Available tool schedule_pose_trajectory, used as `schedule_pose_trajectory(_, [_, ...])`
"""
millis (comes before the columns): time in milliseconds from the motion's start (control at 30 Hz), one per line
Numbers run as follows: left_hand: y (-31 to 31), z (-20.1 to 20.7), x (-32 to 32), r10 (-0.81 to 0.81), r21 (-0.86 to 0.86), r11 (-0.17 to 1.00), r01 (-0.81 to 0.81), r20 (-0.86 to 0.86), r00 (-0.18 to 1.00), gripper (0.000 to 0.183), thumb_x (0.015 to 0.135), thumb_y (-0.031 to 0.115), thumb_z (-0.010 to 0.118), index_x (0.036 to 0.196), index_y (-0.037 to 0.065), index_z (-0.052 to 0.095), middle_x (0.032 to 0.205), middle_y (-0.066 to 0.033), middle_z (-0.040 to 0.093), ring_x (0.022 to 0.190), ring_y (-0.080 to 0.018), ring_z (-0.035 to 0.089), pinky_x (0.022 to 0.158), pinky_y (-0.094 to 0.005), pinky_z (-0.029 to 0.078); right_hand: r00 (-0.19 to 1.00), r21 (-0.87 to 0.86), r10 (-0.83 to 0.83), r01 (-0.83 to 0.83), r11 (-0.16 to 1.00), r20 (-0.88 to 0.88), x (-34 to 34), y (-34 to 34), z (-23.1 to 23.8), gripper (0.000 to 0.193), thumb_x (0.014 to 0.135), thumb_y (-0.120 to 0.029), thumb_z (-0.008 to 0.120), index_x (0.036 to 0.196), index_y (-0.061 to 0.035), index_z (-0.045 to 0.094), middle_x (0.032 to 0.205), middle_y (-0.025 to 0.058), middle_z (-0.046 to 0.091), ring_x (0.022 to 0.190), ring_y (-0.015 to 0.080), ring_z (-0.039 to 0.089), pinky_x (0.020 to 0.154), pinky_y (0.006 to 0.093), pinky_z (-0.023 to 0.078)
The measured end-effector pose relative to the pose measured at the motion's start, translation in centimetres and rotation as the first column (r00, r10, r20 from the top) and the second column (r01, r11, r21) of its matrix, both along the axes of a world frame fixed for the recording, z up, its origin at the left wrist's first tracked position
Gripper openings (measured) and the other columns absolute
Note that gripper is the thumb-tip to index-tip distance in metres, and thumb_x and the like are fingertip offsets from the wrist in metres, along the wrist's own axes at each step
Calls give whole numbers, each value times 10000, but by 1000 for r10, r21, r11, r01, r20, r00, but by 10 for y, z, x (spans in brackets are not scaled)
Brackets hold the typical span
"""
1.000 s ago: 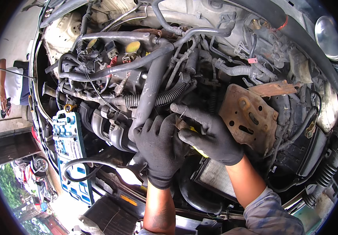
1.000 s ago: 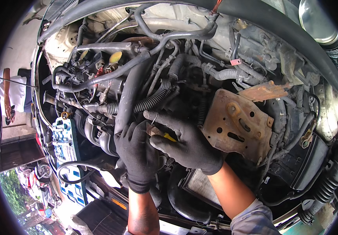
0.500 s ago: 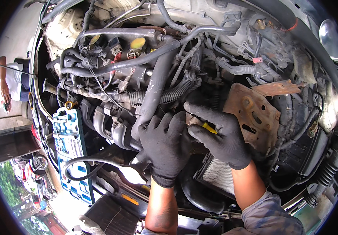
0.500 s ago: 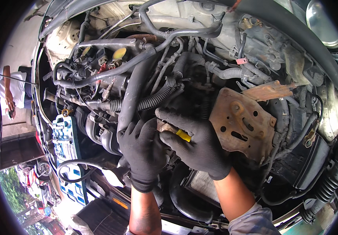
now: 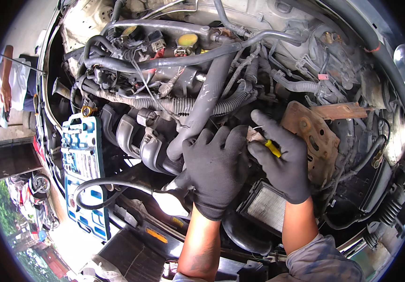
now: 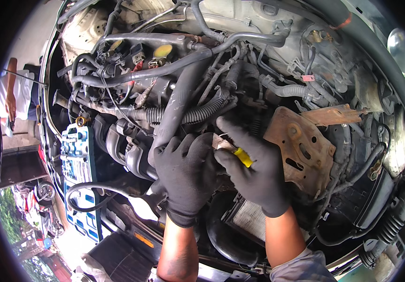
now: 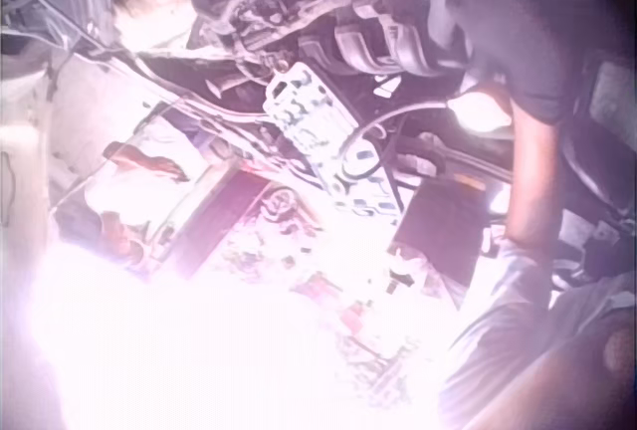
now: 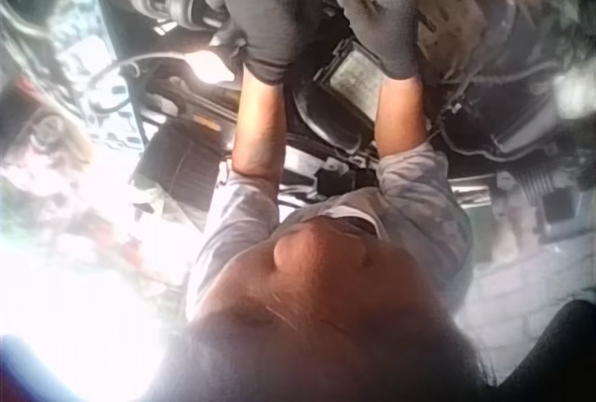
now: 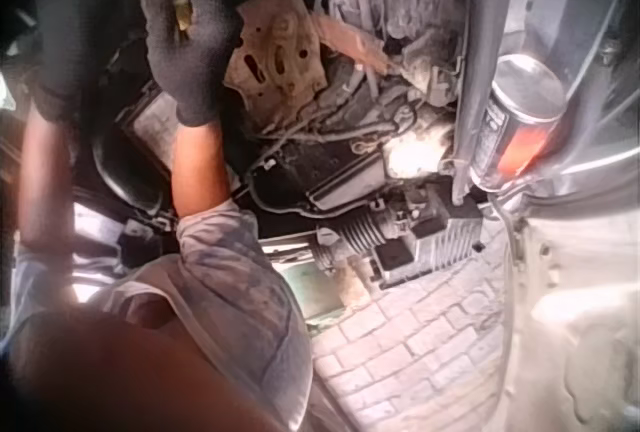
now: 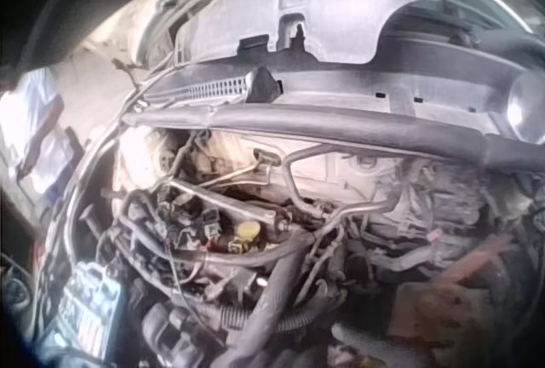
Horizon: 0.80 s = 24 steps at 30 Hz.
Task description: The person works on a car engine while wearing gloves. They use a utility knife to cut a wire and then manipulate a small plastic connector.
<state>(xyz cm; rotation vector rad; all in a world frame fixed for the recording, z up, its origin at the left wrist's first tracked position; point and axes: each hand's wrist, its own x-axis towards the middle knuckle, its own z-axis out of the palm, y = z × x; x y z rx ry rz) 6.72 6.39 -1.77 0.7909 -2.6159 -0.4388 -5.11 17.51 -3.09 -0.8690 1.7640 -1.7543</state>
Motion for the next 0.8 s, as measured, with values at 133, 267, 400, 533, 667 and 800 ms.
schedule_pose_trajectory(133, [-2,4,5,-12,34,999,14,-57,998,390,744,168,721,1131,198,694,903,-6,620,848,-256,604,745,-471,402,909,48,-370,368,929,190,-41,21,19,465,1014,-54,621,1469,35,593,942,2,672,746,40,587,694,213,499])
schedule_pose_trajectory(267, [1,4,2,21,48,999,-18,-49,999,372,741,146,707,1111,182,701,881,-20,613,849,-271,603,754,-466,394,983,34,47,-53,998,178,-38,27,13,547,978,47,625,1519,32,546,951,-6,628,735,33,549,694,219,498])
schedule_pose_trajectory(400, [0,4,0,11,22,1000,-10,-58,998,330,752,119,683,1079,153,716,846,-50,609,835,-300,602,758,-457,380,939,-56,270,-264,963,213,-34,20,5,569,965,66,667,1520,26,548,1007,6,664,832,37,582,784,215,508])
schedule_pose_trajectory(533, [1,3,2,20,-3,1000,-20,-35,999,350,741,113,671,1089,135,711,863,-65,620,848,-314,603,771,-463,385,878,-25,291,-305,952,380,-15,2,12,570,972,28,714,1518,15,553,1066,16,684,989,64,619,895,249,529])
schedule_pose_trajectory(667, [1,2,2,15,-46,999,-14,17,1000,391,747,214,717,1129,138,685,931,-34,617,878,-278,597,756,-470,400,842,-57,316,-324,944,437,-10,-5,10,565,975,42,694,1519,17,547,1057,22,668,971,65,602,866,247,515])
schedule_pose_trajectory(800, [0,1,3,6,-58,998,-6,2,1000,398,751,222,716,1138,136,686,927,-34,615,876,-279,595,754,-470,401,831,-68,336,-343,937,443,-12,-6,-1,546,971,38,697,1501,18,565,1082,25,666,986,73,602,895,252,510])
